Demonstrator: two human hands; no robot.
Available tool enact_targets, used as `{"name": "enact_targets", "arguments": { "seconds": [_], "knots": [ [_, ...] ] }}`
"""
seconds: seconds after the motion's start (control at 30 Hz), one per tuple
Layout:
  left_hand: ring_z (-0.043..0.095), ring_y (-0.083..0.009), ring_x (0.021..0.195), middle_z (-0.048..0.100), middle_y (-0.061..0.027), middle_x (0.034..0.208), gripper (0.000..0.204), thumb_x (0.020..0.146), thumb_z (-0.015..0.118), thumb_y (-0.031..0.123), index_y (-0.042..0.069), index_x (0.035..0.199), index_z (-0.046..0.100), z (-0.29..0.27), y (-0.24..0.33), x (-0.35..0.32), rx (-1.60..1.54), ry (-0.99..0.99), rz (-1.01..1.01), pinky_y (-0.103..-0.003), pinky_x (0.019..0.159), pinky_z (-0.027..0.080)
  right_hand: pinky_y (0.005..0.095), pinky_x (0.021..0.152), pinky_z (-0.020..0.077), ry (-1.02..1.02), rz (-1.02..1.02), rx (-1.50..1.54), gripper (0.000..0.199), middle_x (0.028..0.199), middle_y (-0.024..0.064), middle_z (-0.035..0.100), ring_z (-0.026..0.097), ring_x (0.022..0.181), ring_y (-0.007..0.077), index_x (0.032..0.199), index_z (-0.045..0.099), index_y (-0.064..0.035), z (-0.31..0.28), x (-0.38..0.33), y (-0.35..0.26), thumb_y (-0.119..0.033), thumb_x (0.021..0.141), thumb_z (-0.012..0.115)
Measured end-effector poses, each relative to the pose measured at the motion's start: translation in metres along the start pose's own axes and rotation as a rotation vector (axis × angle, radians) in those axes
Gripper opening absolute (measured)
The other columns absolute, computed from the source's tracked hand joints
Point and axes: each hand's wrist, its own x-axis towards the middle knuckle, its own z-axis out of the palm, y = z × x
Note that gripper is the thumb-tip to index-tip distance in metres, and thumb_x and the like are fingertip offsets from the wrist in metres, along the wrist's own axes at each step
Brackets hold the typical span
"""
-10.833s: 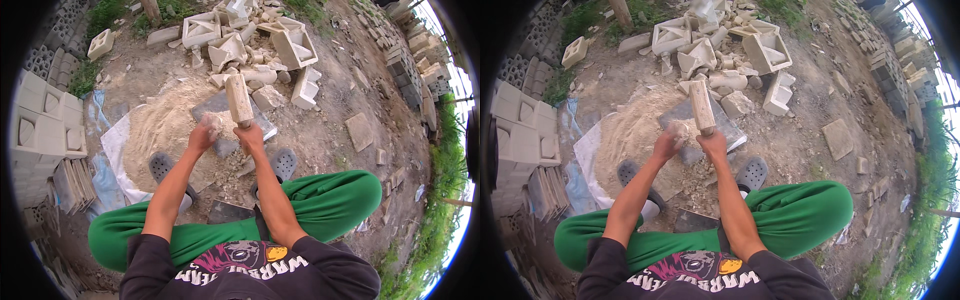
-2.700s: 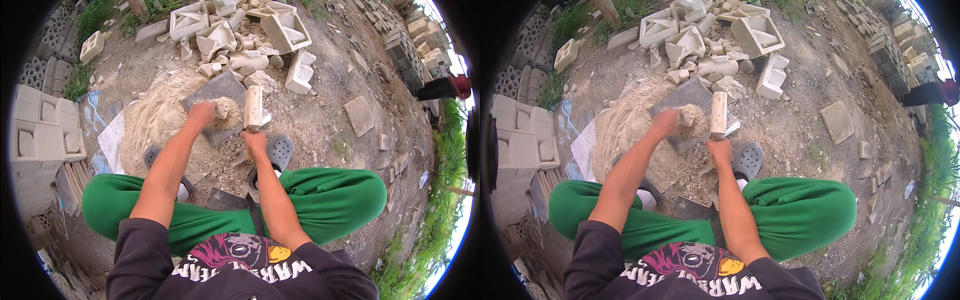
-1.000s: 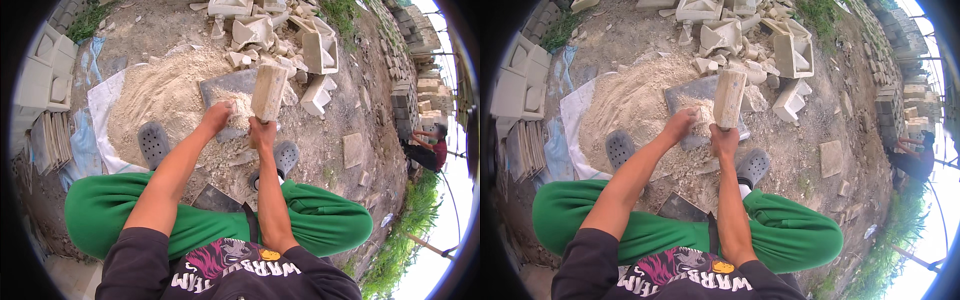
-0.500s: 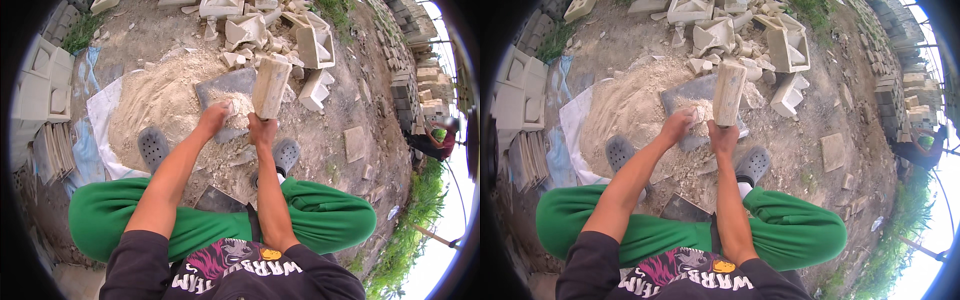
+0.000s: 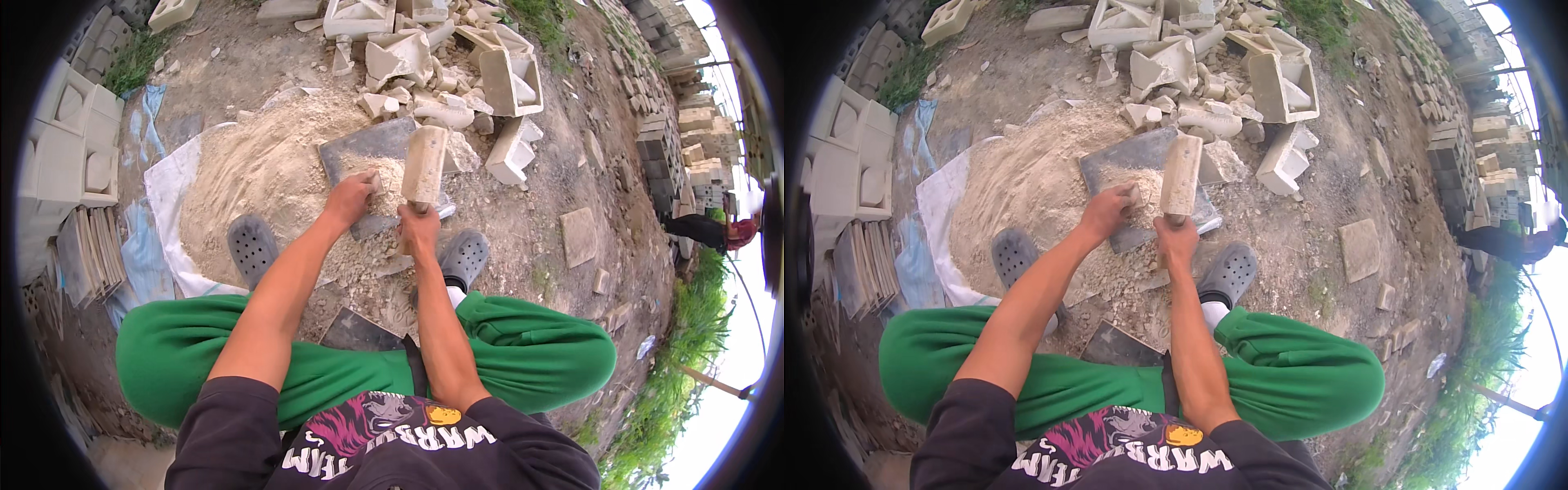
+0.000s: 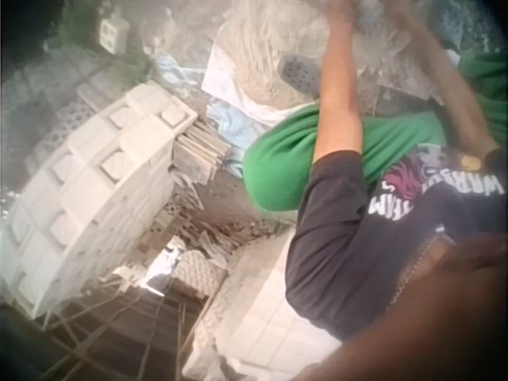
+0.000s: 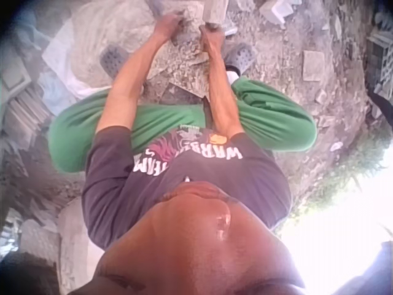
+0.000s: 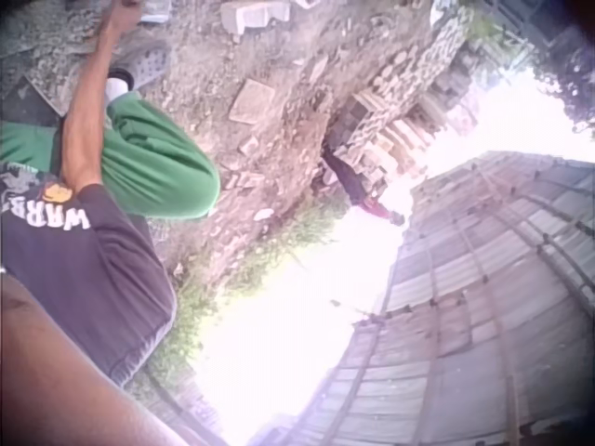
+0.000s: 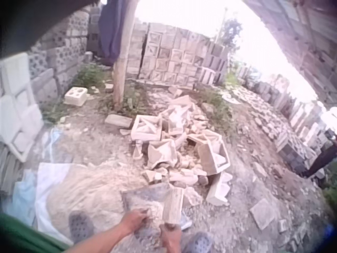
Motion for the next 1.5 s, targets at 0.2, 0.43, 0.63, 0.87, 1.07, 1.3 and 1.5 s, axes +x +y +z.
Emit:
{"name": "enact_targets", "arguments": {
  "seconds": [0.2,0.43,0.63,0.87,1.07,1.3,1.5],
  "knots": [
    [0.066,-0.0325,0.112,0.063,-0.0129,0.135,0.014,0.083,0.070,0.009,0.007,0.095,0.077,0.008,-0.016,-0.007,0.031,0.032,0.012,-0.040,0.094,0.055,0.0326,0.047,0.0505,-0.024,-0.021,0.068,0.020,0.067,0.0060,0.063,0.060,0.049,0.0160,0.089,0.064,0.0030,-0.002,-0.028,-0.034,-0.012,0.080,0.072],
    [0.066,-0.0322,0.111,0.063,-0.0112,0.136,0.015,0.082,0.068,0.008,0.008,0.095,0.077,0.008,-0.009,-0.003,0.028,0.008,-0.060,-0.039,0.093,0.055,0.0365,0.062,0.0555,-0.158,0.151,-0.048,0.036,0.075,0.0122,0.073,0.071,0.061,0.0211,0.093,0.073,0.0011,-0.001,-0.024,-0.014,-0.028,0.073,0.077],
    [0.067,-0.0326,0.111,0.063,-0.0113,0.136,0.016,0.083,0.065,0.006,0.008,0.093,0.077,0.010,-0.012,-0.004,0.063,0.025,-0.038,-0.040,0.092,0.056,0.0323,0.050,0.0498,0.022,-0.058,-0.014,0.021,0.065,0.0067,0.066,0.063,0.052,0.0161,0.084,0.068,0.0034,-0.007,-0.027,-0.037,-0.016,0.078,0.074],
    [0.066,-0.0351,0.109,0.064,-0.0123,0.135,0.018,0.082,0.064,0.004,0.008,0.095,0.077,0.003,-0.002,0.004,0.102,-0.093,-0.064,-0.043,0.091,0.056,0.0328,0.050,0.0518,-0.207,0.167,-0.188,0.030,0.067,0.0086,0.067,0.065,0.054,0.0175,0.098,0.072,0.0061,-0.007,-0.012,-0.014,-0.014,0.075,0.074],
    [0.065,-0.0373,0.110,0.065,-0.0160,0.129,0.019,0.082,0.062,0.001,0.006,0.095,0.076,0.012,-0.018,0.005,-0.190,-0.099,-0.155,-0.041,0.094,0.054,0.0330,0.052,0.0509,-0.125,-0.054,0.038,0.025,0.067,0.0094,0.067,0.065,0.055,0.0175,0.087,0.068,0.0048,-0.028,-0.022,-0.092,-0.017,0.076,0.073],
    [0.066,-0.0361,0.107,0.070,-0.0143,0.117,0.041,0.085,0.060,0.001,0.014,0.123,0.068,0.007,-0.020,0.016,0.061,-0.114,0.127,-0.043,0.091,0.055,0.0445,0.070,0.0538,-0.059,-0.193,-0.093,0.035,0.078,0.0184,0.072,0.073,0.080,0.0318,0.091,0.070,0.0019,0.011,0.014,-0.005,-0.026,0.072,0.075],
    [0.064,-0.0351,0.113,0.065,-0.0130,0.132,0.043,0.084,0.060,0.002,0.012,0.125,0.068,0.007,-0.033,0.007,-0.041,-0.109,0.016,-0.039,0.095,0.053,0.0348,0.051,0.0519,-0.068,0.018,0.118,0.025,0.061,0.0077,0.065,0.066,0.053,0.0183,0.080,0.068,0.0050,-0.009,-0.005,-0.030,-0.019,0.075,0.073]
  ]
}}
